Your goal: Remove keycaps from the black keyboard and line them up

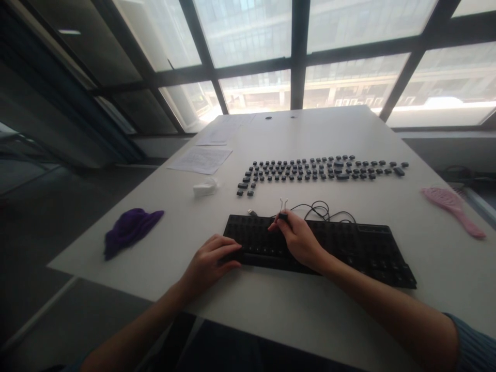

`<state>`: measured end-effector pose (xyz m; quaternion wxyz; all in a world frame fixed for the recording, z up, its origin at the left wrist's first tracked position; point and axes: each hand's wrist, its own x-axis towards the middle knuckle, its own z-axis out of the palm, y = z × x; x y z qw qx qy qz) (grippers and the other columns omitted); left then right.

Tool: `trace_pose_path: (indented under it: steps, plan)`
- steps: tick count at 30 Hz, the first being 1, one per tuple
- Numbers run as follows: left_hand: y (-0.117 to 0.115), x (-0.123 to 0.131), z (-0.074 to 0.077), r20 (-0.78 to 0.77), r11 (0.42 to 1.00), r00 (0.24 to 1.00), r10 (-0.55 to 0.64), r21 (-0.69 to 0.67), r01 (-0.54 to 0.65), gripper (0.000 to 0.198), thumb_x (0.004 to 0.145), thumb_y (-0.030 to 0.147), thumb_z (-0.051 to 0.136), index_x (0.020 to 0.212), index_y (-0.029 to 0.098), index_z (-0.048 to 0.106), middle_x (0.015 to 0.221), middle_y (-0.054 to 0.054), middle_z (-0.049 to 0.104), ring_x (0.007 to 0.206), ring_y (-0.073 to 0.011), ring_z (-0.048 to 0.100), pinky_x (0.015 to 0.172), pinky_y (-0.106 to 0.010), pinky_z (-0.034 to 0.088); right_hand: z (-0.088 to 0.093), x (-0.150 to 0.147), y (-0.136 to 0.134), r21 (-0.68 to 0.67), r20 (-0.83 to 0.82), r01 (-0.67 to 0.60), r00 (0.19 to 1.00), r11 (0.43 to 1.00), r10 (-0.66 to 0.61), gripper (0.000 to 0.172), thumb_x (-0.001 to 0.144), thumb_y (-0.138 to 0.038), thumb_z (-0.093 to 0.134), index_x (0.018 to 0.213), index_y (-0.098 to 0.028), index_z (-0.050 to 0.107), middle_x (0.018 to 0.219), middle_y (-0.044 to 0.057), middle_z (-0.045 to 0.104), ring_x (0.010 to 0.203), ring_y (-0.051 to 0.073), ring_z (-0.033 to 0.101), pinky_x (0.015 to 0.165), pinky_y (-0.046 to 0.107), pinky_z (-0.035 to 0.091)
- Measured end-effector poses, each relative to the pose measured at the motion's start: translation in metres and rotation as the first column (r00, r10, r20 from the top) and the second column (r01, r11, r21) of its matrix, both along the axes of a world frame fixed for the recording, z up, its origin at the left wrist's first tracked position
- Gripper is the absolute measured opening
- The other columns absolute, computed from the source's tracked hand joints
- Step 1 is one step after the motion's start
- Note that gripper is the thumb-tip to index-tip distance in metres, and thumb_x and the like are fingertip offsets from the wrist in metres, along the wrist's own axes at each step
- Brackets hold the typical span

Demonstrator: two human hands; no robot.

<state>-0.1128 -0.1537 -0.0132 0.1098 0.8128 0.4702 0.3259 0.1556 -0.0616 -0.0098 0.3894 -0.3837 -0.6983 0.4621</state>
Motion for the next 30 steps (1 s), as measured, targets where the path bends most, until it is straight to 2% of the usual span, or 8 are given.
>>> trace_pose_path:
  steps: [3, 7, 11, 30]
  plan:
    - [-0.0006, -0.0008, -0.0039, 0.007, 1.000, 1.000, -0.016, 0.017, 0.015, 0.040, 0.087, 0.029, 0.072, 0.127, 0.030, 0.065, 0.105, -0.008, 0.069, 0.095, -0.0230, 0.062, 0.082, -0.040, 0.058, -0.0002, 0.0006, 0.0002, 0.000, 0.007, -0.003, 1.000, 1.000, 0.003, 0.016, 0.100, -0.032, 0.048, 0.091, -0.022, 0.056, 0.089, 0.004, 0.076, 0.087, 0.021, 0.068, 0.085, 0.036, 0.047]
    - [-0.0007, -0.0005, -0.0048, -0.017, 0.998, 0.999, -0.048, 0.044, 0.049, 0.033, 0.089, 0.027, 0.071, 0.122, 0.031, 0.068, 0.104, -0.008, 0.070, 0.094, -0.0223, 0.062, 0.081, -0.040, 0.058, -0.0006, 0.0001, 0.0006, 0.005, 0.009, 0.000, 1.000, 1.000, 0.000, 0.017, 0.100, -0.033, 0.048, 0.091, -0.022, 0.056, 0.089, 0.005, 0.076, 0.088, 0.022, 0.068, 0.085, 0.037, 0.048]
    - [-0.0011, 0.0008, -0.0041, -0.044, 0.996, 0.997, -0.058, 0.071, 0.061, 0.038, 0.089, 0.023, 0.070, 0.126, 0.029, 0.066, 0.102, -0.008, 0.069, 0.093, -0.0215, 0.061, 0.080, -0.038, 0.058, 0.0001, -0.0008, 0.0002, -0.002, 0.010, -0.004, 1.000, 1.000, 0.004, 0.017, 0.100, -0.034, 0.048, 0.091, -0.022, 0.057, 0.090, 0.005, 0.076, 0.088, 0.022, 0.069, 0.086, 0.037, 0.048]
    - [-0.0029, 0.0050, -0.0053, -0.060, 0.993, 0.994, -0.093, 0.060, 0.097, 0.042, 0.093, 0.011, 0.059, 0.130, 0.031, 0.062, 0.103, -0.008, 0.062, 0.092, -0.0189, 0.058, 0.075, -0.033, 0.058, -0.0021, -0.0003, 0.0006, -0.001, 0.009, 0.006, 1.000, 1.000, -0.006, 0.017, 0.100, -0.034, 0.048, 0.092, -0.022, 0.057, 0.089, 0.005, 0.076, 0.088, 0.023, 0.069, 0.086, 0.038, 0.048]
